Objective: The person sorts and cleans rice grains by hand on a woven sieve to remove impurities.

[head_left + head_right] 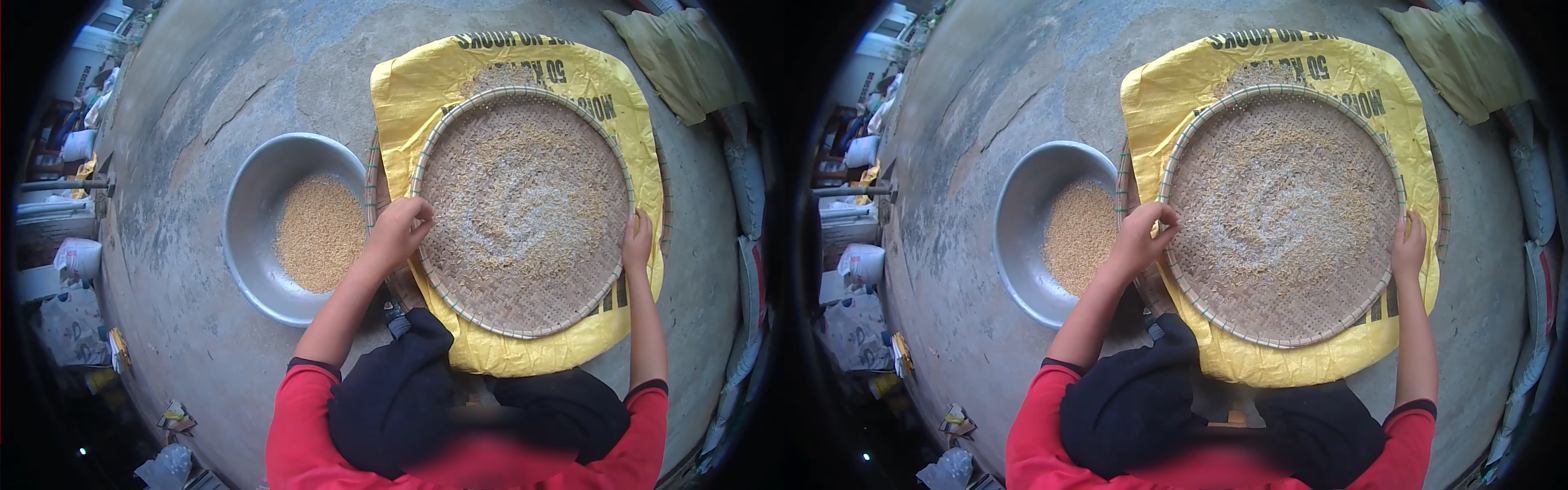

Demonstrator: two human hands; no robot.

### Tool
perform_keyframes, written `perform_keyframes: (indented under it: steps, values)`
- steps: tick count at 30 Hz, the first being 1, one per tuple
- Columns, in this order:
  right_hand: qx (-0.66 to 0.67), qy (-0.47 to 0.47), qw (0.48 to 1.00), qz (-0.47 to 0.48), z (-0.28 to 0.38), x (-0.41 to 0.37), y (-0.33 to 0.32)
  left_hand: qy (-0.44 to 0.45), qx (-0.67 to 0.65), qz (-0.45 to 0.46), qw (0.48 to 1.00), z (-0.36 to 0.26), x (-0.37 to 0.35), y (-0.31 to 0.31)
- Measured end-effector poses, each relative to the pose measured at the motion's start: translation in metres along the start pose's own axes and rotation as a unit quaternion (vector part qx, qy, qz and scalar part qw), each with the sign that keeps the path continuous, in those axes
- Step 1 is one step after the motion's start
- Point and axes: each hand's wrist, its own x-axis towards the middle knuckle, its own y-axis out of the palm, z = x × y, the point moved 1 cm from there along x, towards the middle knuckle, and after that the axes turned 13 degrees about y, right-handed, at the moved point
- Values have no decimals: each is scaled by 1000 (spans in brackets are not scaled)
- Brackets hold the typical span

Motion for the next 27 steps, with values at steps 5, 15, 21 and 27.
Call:
perform_keyframes:
  steps: [5, 15, 21, 27]
  values:
    - [-6, 1, 1000, -4, -1, 1, 0, -95, 48, -121, 987, 2, -15, -25]
    - [3, -5, 1000, -7, 1, -1, 1, -26, 297, -88, 951, 19, -26, -47]
    - [-2, -6, 1000, -13, 4, 0, 0, 117, 121, 23, 985, 10, 53, 2]
    - [5, 0, 1000, -19, 3, -1, 1, 104, 195, 141, 965, 35, 116, 16]
